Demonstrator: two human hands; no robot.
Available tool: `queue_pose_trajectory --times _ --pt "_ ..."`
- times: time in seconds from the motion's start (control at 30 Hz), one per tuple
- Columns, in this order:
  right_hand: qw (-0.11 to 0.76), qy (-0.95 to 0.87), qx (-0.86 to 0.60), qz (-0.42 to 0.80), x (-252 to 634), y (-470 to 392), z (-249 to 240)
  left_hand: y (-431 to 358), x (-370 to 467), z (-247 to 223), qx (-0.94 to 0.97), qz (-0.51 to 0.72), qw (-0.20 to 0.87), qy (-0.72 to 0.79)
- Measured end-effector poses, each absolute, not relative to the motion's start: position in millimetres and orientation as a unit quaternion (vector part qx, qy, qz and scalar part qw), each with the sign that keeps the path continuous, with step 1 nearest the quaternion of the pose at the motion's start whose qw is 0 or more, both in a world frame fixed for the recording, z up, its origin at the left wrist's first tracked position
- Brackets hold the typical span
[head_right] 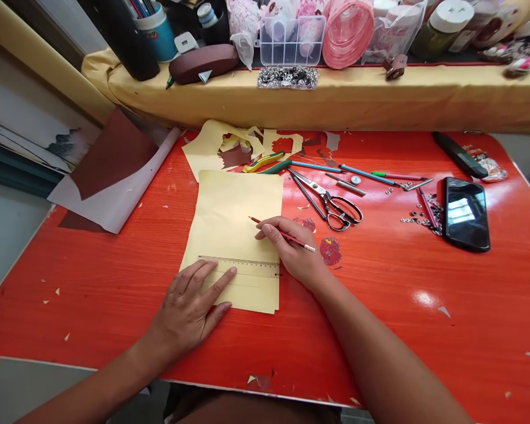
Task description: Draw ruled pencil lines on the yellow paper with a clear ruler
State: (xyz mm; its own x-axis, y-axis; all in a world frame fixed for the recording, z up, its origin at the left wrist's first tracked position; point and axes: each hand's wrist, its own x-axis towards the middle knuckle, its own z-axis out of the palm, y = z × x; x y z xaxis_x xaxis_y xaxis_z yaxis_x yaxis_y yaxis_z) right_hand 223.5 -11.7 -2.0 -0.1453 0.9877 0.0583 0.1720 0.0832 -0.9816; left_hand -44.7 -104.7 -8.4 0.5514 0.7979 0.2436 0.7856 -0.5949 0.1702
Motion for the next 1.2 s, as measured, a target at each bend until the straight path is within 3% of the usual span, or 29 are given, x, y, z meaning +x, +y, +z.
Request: queue_pose_trajectory --times 1.2 --pt "0.443 -0.599 -0.483 0.461 223.5 -13.1 -3.2 -106.2 -44.5 -7.8 0.877 0.147 0.033 0.457"
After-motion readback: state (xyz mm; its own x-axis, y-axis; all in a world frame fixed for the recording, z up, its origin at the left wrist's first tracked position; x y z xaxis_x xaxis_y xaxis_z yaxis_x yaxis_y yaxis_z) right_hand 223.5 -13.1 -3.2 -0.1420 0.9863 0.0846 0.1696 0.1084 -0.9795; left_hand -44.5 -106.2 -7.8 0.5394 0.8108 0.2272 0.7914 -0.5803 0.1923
